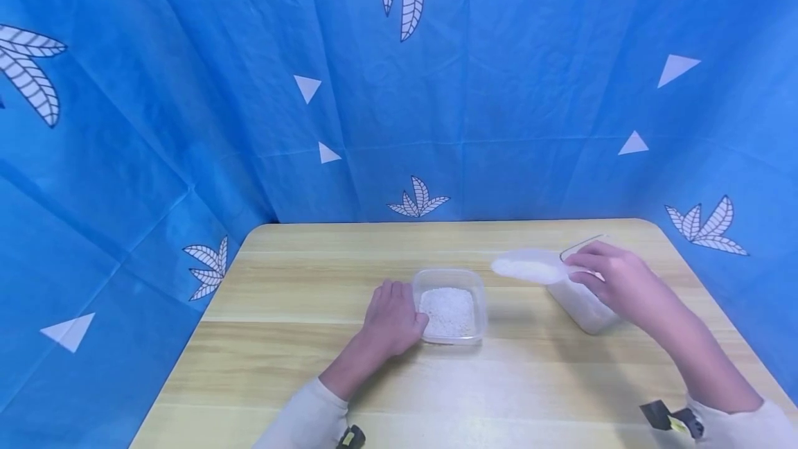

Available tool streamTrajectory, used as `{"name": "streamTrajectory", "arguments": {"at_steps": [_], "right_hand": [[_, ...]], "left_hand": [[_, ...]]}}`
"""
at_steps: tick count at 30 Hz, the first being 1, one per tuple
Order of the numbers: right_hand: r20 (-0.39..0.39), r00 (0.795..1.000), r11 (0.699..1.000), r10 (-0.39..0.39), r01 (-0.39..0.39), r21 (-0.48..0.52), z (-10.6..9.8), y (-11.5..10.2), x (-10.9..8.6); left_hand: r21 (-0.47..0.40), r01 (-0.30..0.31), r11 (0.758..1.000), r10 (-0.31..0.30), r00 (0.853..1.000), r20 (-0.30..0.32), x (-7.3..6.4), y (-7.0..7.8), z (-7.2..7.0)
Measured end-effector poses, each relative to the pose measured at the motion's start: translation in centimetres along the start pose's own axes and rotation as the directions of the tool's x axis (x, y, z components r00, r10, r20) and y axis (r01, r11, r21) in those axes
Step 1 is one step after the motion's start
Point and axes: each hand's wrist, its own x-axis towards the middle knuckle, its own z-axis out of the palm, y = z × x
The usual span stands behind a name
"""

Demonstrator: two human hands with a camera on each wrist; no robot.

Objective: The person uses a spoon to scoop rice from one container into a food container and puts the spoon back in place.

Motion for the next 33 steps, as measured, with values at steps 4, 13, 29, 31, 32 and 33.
{"name": "streamTrajectory", "arguments": {"at_steps": [4,13,29,31,32,33], "right_hand": [[0.025,1.000,1.000,0.001,-0.002,0.020,0.8,-0.7,0.3],[0.090,0.996,0.997,0.004,-0.010,0.071,2.5,-1.8,0.9],[0.017,0.997,0.997,-0.075,0.075,0.029,4.8,-2.4,-0.4],[0.009,0.997,0.997,-0.076,0.076,0.010,5.1,-2.6,-0.6],[-0.001,0.996,0.996,-0.084,0.084,-0.002,5.2,-2.8,-0.7],[-0.008,0.996,0.996,-0.089,0.089,-0.011,5.3,-2.9,-0.8]], "left_hand": [[-0.002,0.001,1.000,-0.001,1.000,0.012,0.1,0.0,0.1],[0.020,0.004,1.000,-0.004,1.000,0.010,0.1,-0.1,0.1],[0.029,-0.003,1.000,0.003,1.000,-0.003,0.2,-0.2,0.2],[0.030,-0.003,1.000,0.003,1.000,-0.002,0.1,-0.2,0.3],[0.028,-0.002,1.000,0.002,1.000,0.000,0.1,-0.2,0.3],[0.026,-0.002,1.000,0.002,1.000,0.001,0.1,-0.2,0.3]]}}
